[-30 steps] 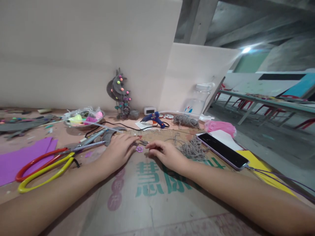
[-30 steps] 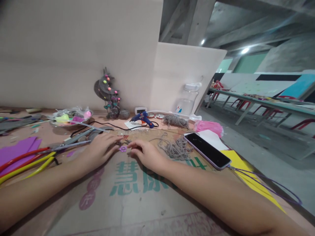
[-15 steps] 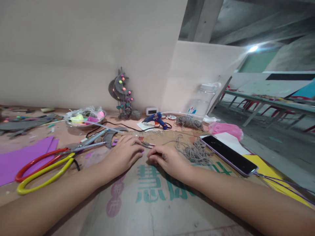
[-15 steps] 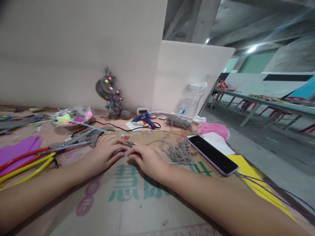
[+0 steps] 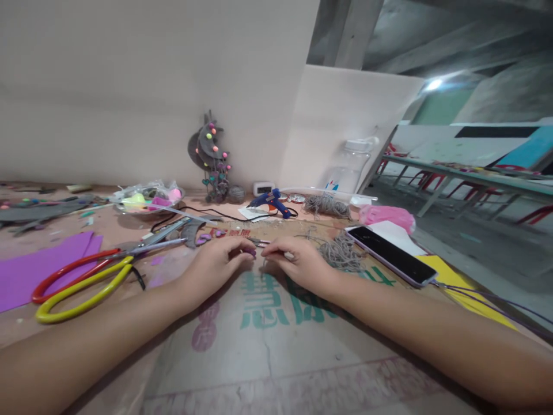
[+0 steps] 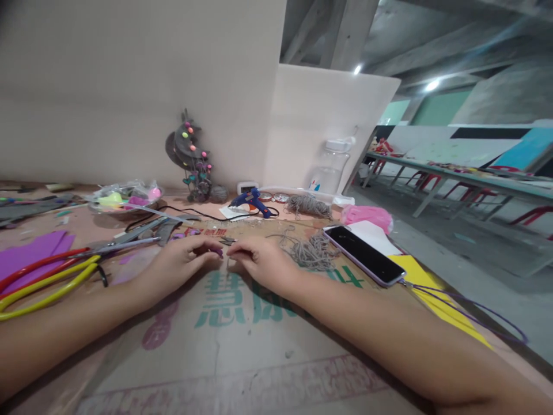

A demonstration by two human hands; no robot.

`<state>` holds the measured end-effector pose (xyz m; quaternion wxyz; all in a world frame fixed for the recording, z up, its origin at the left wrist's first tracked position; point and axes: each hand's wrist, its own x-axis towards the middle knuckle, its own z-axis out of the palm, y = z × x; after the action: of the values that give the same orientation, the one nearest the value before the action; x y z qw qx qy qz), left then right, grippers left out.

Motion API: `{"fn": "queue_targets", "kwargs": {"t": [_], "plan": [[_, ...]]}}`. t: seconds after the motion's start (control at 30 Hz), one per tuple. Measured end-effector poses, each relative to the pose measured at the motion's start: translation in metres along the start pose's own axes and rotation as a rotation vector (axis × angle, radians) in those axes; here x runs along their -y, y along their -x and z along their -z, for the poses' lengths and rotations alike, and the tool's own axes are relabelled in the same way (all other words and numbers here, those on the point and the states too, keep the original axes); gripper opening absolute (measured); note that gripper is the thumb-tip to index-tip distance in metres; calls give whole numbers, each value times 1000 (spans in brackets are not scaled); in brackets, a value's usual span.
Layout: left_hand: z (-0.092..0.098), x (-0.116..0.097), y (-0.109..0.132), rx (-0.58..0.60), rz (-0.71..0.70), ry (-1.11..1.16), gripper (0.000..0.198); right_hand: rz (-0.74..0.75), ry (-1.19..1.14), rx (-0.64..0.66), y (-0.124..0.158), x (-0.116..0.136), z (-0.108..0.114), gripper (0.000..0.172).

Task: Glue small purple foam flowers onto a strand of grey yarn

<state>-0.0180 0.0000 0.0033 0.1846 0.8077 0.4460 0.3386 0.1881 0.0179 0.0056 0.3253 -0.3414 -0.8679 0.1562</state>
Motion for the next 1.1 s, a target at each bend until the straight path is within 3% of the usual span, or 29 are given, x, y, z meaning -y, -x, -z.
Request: {"fn": "queue_targets", "kwargs": {"t": [0.23, 0.47, 0.77, 0.9, 1.1], "plan": [[-2, 7, -3, -10, 80, 155, 27, 83, 66, -37, -2, -2, -2, 14], [-2, 4, -1, 26, 71, 227, 27, 25, 113, -51, -3, -2, -4, 16], [-2, 2, -1, 47, 29, 207, 21, -46, 82, 33, -3, -6, -7, 18], [-3, 5, -1, 44, 54, 186, 28, -36, 87, 43, -3, -5, -7, 19], [0, 3, -2, 105, 87, 179, 23, -55, 104, 60, -3, -3, -7, 18]]}}
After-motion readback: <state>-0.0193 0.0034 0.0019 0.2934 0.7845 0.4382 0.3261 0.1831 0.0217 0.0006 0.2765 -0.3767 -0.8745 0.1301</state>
